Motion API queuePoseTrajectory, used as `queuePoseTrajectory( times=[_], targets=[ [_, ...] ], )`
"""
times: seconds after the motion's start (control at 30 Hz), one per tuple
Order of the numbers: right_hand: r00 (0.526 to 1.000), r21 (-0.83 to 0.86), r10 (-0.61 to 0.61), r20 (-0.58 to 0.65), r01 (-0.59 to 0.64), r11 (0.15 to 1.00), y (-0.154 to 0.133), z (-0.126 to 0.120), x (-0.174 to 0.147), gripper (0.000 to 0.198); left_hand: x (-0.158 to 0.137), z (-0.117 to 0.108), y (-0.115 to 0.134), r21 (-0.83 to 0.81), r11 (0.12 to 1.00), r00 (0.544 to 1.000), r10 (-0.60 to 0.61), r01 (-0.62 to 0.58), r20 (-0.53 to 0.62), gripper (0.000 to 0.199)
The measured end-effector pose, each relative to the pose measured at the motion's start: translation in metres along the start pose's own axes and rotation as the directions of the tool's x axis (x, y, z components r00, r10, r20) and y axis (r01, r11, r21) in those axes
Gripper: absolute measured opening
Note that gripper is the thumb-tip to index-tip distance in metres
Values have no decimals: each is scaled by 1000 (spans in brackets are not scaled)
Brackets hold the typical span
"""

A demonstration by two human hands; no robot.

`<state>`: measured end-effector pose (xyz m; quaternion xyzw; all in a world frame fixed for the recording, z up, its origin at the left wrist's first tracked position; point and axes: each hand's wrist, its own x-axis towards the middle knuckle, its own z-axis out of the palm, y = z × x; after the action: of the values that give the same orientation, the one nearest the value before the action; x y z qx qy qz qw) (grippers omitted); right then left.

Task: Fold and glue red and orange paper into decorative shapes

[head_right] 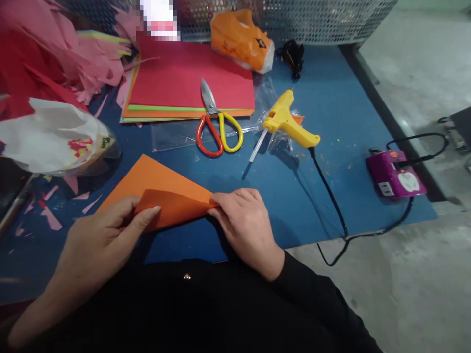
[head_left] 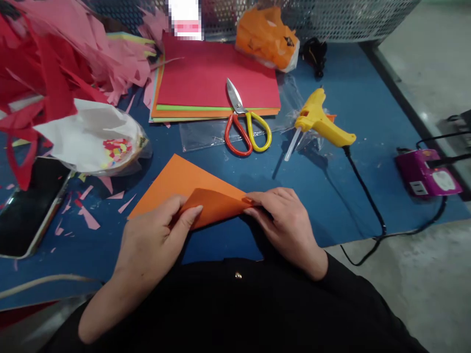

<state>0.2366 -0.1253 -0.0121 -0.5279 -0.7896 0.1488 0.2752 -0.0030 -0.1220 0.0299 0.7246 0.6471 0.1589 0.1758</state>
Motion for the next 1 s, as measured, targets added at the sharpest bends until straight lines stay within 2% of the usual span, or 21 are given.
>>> queuePoseTrajectory(
  times=[0.1,0.2,0.27,0.3,0.37,0.43,0.63,0.8,0.9,1.0],
  targets=[
    [998,-129,67,18,-64,990,12,-16,-5,17,6,1,0,9,1000,1000,-13,13,-15,38],
    [981,-278,151,-118,-179,944,16,-30,-11,19,9,1,-1,-6,1000,999,-26,25,-20,39],
    [971,-211,160,-177,-196,958,12,-31,-11,23,10,1,-1,-5,1000,1000,-25,24,-18,39],
    [975,-131,152,-162,-174,976,9,-29,-9,23,11,1,0,-4,1000,1000,-23,23,-16,38],
    [990,31,123,-72,-121,992,3,-21,-5,15,12,1,1,-5,1000,1000,-24,24,-16,37],
    [993,106,118,1,-117,987,-1,-13,-1,9,13,0,1,-21,999,999,-38,38,-3,34],
    [985,57,174,2,-174,983,-3,-3,0,12,21,0,3,-134,977,985,-162,168,58,26],
    [980,30,199,-15,-198,980,-4,-1,-1,14,30,0,4,-111,963,967,-237,246,89,22],
    [977,7,214,-15,-214,977,-4,2,1,16,36,0,4,-131,956,963,-250,262,103,24],
    [976,-11,217,-11,-217,976,-4,3,2,19,40,2,4,-123,960,967,-246,253,70,26]
  ],
)
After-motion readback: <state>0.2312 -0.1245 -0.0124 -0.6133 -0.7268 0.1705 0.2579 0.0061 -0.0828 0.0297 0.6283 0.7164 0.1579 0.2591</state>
